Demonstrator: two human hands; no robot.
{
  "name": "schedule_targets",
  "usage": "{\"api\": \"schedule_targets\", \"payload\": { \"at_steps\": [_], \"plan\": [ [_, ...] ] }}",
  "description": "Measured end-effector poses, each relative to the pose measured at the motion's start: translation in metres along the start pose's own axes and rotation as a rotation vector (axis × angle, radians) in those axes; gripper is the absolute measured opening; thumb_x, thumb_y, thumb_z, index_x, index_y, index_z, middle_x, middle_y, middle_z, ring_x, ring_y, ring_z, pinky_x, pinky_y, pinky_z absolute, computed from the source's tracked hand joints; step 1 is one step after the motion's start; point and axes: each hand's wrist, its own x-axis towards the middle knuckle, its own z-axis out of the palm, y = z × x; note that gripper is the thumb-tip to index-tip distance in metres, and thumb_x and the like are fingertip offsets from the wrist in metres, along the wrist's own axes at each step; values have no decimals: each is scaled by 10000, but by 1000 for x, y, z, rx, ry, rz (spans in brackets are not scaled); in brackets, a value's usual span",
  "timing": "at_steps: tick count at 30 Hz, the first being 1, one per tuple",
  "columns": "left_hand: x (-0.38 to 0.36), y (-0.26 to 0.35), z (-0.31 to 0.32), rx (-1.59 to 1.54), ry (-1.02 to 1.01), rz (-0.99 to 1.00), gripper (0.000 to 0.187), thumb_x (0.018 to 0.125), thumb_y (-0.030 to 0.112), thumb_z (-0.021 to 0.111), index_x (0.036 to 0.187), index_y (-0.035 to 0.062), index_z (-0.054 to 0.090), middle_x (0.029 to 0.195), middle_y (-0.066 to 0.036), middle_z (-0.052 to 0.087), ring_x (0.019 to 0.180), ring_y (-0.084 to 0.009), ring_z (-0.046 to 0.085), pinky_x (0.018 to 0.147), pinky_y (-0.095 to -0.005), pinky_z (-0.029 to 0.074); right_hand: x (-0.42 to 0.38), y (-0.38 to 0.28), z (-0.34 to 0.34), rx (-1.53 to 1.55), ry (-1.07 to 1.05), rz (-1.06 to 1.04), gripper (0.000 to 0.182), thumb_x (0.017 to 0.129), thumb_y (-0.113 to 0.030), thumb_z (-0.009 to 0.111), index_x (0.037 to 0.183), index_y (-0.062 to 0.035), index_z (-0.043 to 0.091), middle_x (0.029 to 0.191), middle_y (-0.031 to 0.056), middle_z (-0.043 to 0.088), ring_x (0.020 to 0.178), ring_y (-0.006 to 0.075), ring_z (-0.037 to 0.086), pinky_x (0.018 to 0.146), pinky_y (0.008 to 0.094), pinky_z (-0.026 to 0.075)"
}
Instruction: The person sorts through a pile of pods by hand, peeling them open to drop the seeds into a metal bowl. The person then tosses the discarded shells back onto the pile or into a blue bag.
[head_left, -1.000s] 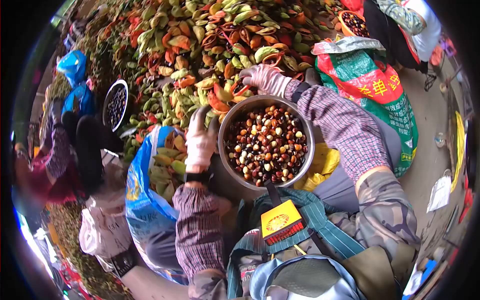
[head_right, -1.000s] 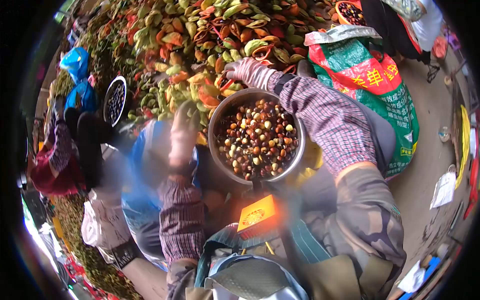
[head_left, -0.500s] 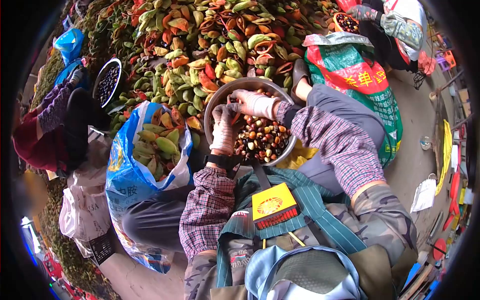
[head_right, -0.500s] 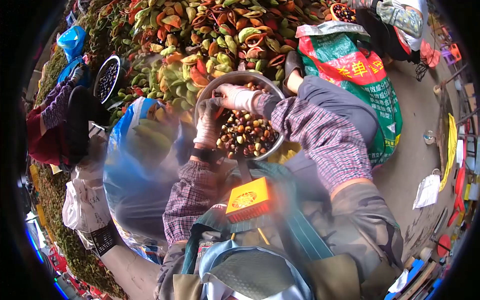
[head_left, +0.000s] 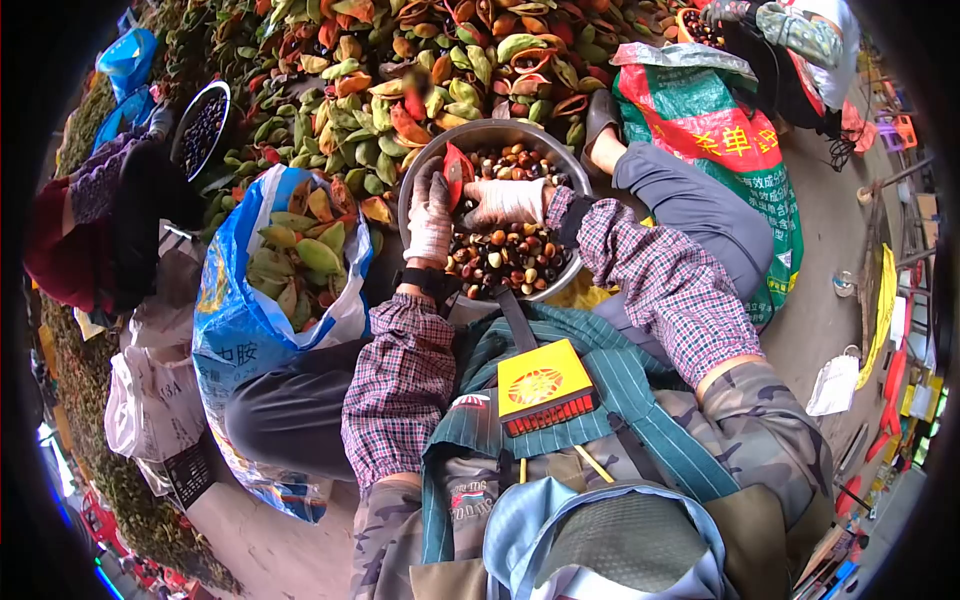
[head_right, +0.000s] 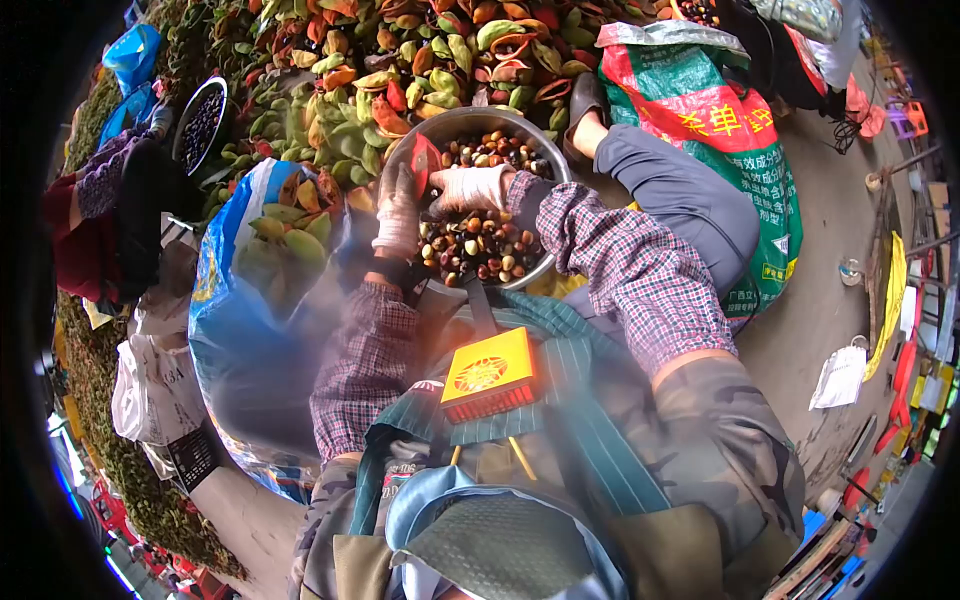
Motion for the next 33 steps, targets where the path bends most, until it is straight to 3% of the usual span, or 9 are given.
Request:
{"api": "schedule_targets", "payload": {
  "at_steps": [7, 10, 11, 14, 16, 21, 24, 30, 33],
  "plan": [
    [69, 21, -116, 908, 366, 259, 219, 910, 264, 570, 1066, 117, 618, 1030, -134, 594, 867, -266, 582, 774, -358, 454, -10, -9, -28, -325, -136, 113, 361, 871, -292, 589, 1143, -55, 587, 1010, 94, 626, 959, 184, 581, 863, 313, 445],
    [59, 71, -185, 1509, 521, -291, 301, 863, 308, 583, 1093, 116, 612, 1065, -231, 614, 943, -367, 607, 814, -452, 459, 9, 22, -45, -278, -46, 221, 312, 876, -270, 586, 1105, -58, 599, 962, 85, 641, 922, 176, 593, 835, 317, 455],
    [63, 39, -255, 1655, 210, -366, 342, 863, 353, 549, 1093, 108, 609, 1052, -251, 609, 934, -391, 603, 818, -452, 464, 16, 25, -51, -309, 8, 184, 299, 875, -259, 587, 1094, -55, 600, 961, 83, 643, 934, 181, 592, 838, 318, 453],
    [54, 60, -196, 1682, 288, -16, 345, 833, 318, 543, 1095, 100, 596, 932, -185, 623, 882, -394, 586, 784, -481, 470, 51, 46, -54, -375, 200, -70, 290, 869, -236, 603, 1096, -56, 594, 1023, 107, 644, 982, 220, 592, 868, 329, 448],
    [63, 19, -164, 1568, -156, 38, 288, 841, 182, 479, 1092, 106, 599, 1029, -196, 600, 939, -378, 579, 830, -440, 467, 69, 40, -43, -342, 277, -107, 302, 860, -220, 617, 1107, -49, 587, 1057, 122, 640, 1006, 217, 593, 889, 328, 450],
    [66, -70, -122, 1677, -225, -446, 342, 876, 136, 406, 1195, 161, 528, 1097, -165, 612, 1066, -324, 582, 897, -460, 455, 80, 24, -2, -252, 261, -45, 291, 875, -233, 593, 1133, -101, 581, 1058, 114, 641, 1010, 235, 602, 890, 332, 454],
    [76, -76, -129, 1821, -399, -254, 301, 885, 145, 395, 1142, 167, 551, 1026, -126, 647, 1000, -312, 615, 847, -470, 468, 72, 31, 7, -284, 222, -2, 295, 866, -233, 597, 1142, -129, 585, 1055, 112, 640, 1024, 266, 594, 889, 357, 455],
    [105, -83, -223, 1248, 63, -141, 154, 883, 272, 527, 910, 126, 568, 824, -207, 627, 830, -431, 594, 677, -482, 473, 83, 37, -1, -108, 306, -37, 267, 881, -201, 588, 1134, -118, 586, 1013, 71, 657, 952, 187, 614, 848, 311, 466],
    [76, 41, -220, 1358, 282, -179, 267, 859, 358, 562, 956, 111, 589, 869, -193, 642, 848, -394, 619, 714, -462, 484, 101, 30, -2, -138, 354, -127, 296, 858, -235, 605, 1122, -100, 595, 1042, 140, 643, 1002, 284, 602, 876, 354, 454]
  ]
}}
